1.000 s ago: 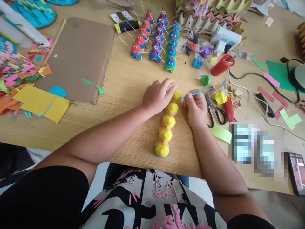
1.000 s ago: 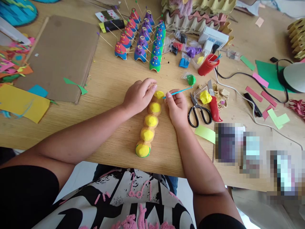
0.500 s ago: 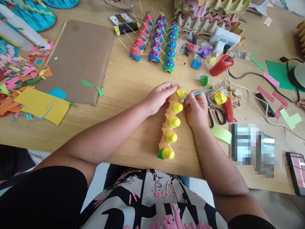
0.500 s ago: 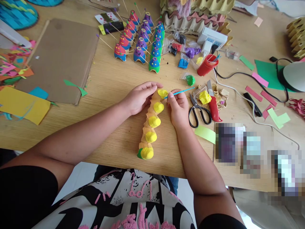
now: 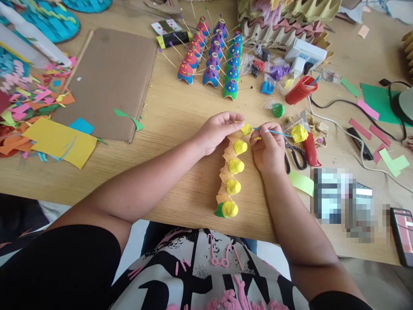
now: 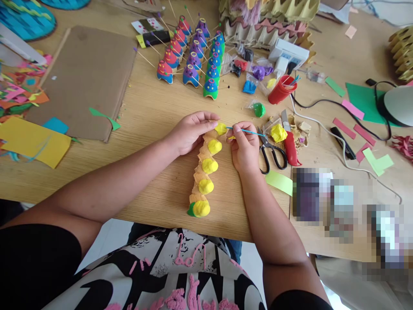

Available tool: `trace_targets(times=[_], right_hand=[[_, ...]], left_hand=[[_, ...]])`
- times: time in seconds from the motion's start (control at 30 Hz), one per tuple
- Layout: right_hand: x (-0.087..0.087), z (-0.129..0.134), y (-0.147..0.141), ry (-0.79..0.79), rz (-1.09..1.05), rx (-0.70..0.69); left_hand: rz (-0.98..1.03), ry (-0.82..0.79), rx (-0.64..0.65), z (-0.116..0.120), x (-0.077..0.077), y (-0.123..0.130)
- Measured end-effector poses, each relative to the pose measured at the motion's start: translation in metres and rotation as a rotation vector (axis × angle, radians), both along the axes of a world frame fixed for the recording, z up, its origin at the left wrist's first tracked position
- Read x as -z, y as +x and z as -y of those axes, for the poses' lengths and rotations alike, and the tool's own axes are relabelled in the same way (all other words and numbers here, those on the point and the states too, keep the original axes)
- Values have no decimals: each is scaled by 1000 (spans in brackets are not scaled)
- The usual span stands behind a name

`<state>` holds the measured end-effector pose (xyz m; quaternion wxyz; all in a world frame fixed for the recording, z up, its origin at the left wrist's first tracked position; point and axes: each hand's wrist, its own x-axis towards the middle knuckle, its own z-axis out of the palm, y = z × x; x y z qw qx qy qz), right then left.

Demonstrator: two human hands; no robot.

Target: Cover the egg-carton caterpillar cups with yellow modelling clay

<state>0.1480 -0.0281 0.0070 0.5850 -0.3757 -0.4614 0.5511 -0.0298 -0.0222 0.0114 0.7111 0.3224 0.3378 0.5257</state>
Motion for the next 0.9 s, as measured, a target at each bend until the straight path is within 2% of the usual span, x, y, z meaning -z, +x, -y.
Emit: trace_targets(times=[0.17,0.4,0.73,0.9], right_hand=[[-2,3,-3,-13,3,34],[3,3,-4,22,135,61],[-1,8,-6,78,258,118],[-2,11,-4,106,334,107]], left_hand=[[-8,-7,1,-2,3,0],[-24,-3,-3,-1,1,0],[-74,-48,-38,2,-8,1],[-111,5,-9,3,-6,1]])
